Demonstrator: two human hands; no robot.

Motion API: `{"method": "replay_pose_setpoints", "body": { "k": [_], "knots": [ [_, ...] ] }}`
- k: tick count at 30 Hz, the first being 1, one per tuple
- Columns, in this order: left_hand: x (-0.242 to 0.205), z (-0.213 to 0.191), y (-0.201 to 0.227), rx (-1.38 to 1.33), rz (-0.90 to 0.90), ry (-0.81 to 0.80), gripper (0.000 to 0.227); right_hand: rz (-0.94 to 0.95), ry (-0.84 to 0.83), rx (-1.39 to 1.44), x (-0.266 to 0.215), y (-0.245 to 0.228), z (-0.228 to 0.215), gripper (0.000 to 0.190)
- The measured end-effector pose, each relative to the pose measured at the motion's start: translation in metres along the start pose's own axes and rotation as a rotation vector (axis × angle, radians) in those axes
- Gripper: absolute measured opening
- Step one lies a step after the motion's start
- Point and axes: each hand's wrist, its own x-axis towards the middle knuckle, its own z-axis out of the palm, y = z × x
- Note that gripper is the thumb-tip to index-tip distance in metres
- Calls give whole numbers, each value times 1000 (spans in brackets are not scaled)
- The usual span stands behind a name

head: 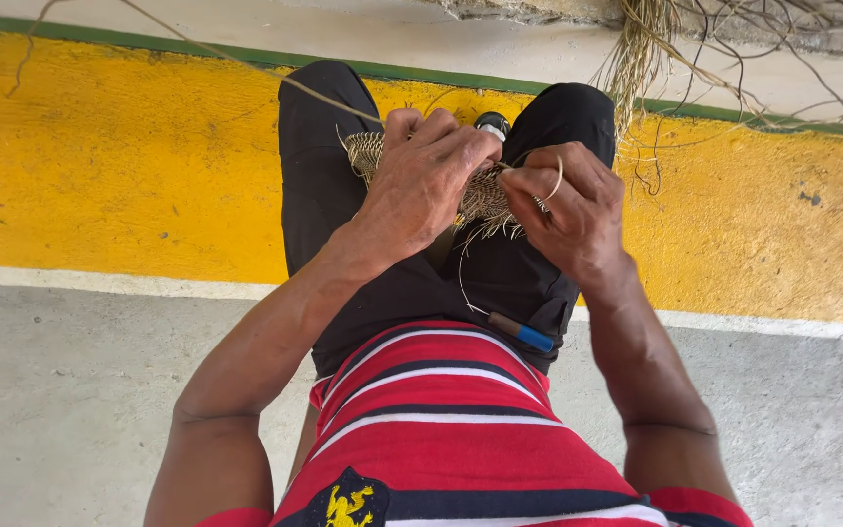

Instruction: Weaving a circular basket base or mat using plant fibers and a tool.

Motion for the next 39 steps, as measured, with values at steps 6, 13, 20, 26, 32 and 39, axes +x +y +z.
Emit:
{"method": "replay_pose_setpoints", "body": {
  "k": [6, 13, 20, 26, 32, 39],
  "knots": [
    [-16, -17, 19, 75, -13, -54, 23, 1, -236, 263, 3, 20, -37, 25],
    [-41, -21, 35, 42, 8, 1, 29, 36, -620, 425, 44, 18, -35, 20],
    [-45, -17, 32, 46, -20, 27, 27, -11, -835, 371, 60, 12, -35, 21],
    [-11, -24, 24, 108, -36, -146, 48, 191, -508, 894, -13, 20, -61, 20],
    [3, -9, 9, 151, 10, -134, 42, 771, -131, 1145, -81, -8, -50, 33],
    [4, -4, 8, 150, 0, -97, 41, 286, 79, 482, -40, -32, -24, 20]
  ]
}}
